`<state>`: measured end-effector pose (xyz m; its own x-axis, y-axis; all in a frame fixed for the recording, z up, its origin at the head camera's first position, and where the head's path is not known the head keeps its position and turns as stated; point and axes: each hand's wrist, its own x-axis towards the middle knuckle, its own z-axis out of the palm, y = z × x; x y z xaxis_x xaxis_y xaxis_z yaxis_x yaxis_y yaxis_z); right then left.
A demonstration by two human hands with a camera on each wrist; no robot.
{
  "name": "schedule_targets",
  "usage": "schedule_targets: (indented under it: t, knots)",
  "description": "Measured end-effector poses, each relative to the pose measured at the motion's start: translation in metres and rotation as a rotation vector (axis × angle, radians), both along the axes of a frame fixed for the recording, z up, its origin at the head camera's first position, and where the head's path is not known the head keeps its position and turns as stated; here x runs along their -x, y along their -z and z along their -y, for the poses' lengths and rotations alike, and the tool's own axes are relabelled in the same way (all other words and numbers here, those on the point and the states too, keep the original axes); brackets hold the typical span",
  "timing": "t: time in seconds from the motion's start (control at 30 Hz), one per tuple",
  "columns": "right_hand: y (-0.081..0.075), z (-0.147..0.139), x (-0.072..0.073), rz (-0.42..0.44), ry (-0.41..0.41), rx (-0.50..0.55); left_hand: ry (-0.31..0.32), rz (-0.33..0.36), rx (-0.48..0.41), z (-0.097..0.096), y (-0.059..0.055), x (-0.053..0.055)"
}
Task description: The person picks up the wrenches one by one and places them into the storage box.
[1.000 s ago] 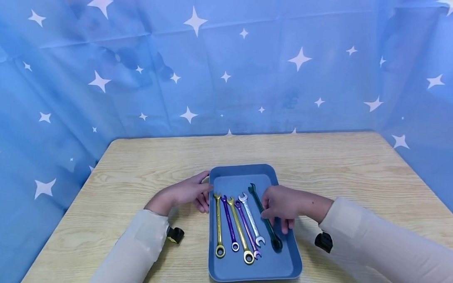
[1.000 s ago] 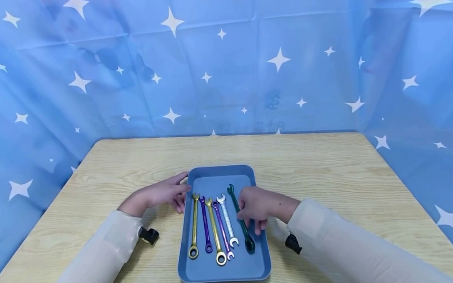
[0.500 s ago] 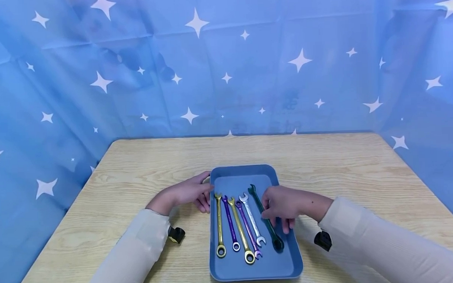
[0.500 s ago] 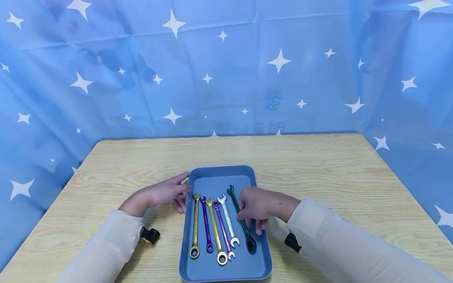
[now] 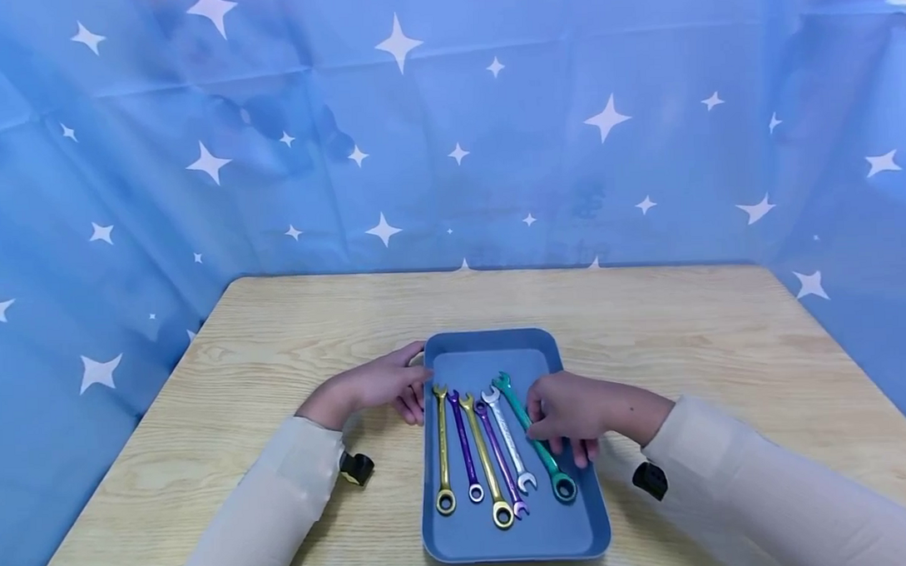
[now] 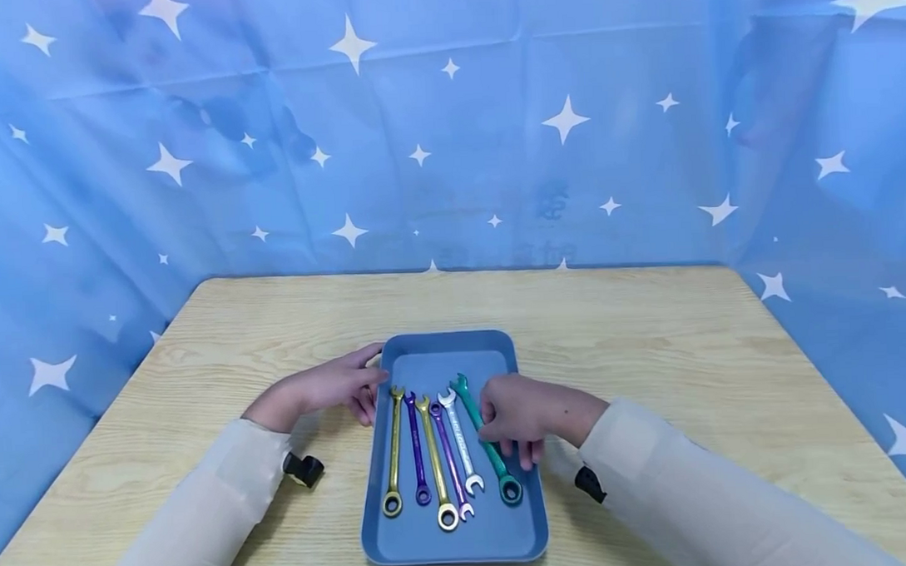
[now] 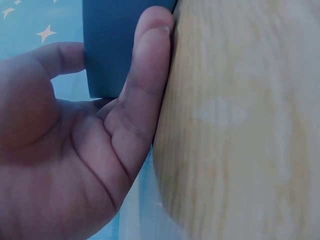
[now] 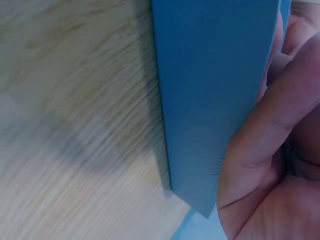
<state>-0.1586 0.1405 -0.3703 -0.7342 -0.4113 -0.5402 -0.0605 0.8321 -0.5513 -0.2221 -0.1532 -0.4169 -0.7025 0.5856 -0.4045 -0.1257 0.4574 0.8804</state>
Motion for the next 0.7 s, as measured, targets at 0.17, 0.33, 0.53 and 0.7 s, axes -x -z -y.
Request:
schedule_targets:
  t: [0.17,0.33,0.53,0.7]
  knots:
    - [0.0,0.002,0.002,-0.021,0.004,-0.008,-0.006,-0.007,-0.007,0.001,-0.001,0.002]
    - [0.003,0.002,0.001,-0.036,0.004,-0.008,0.007,-0.007,-0.009,0.002,0.002,0.001]
    - [0.006,-0.004,-0.004,-0.061,-0.025,0.093,-0.001,-0.005,-0.007,0.003,0.004,0.0]
    - [0.003,-0.014,-0.007,-0.099,-0.065,0.237,-0.002,0.004,-0.003,0.004,0.004,0.0]
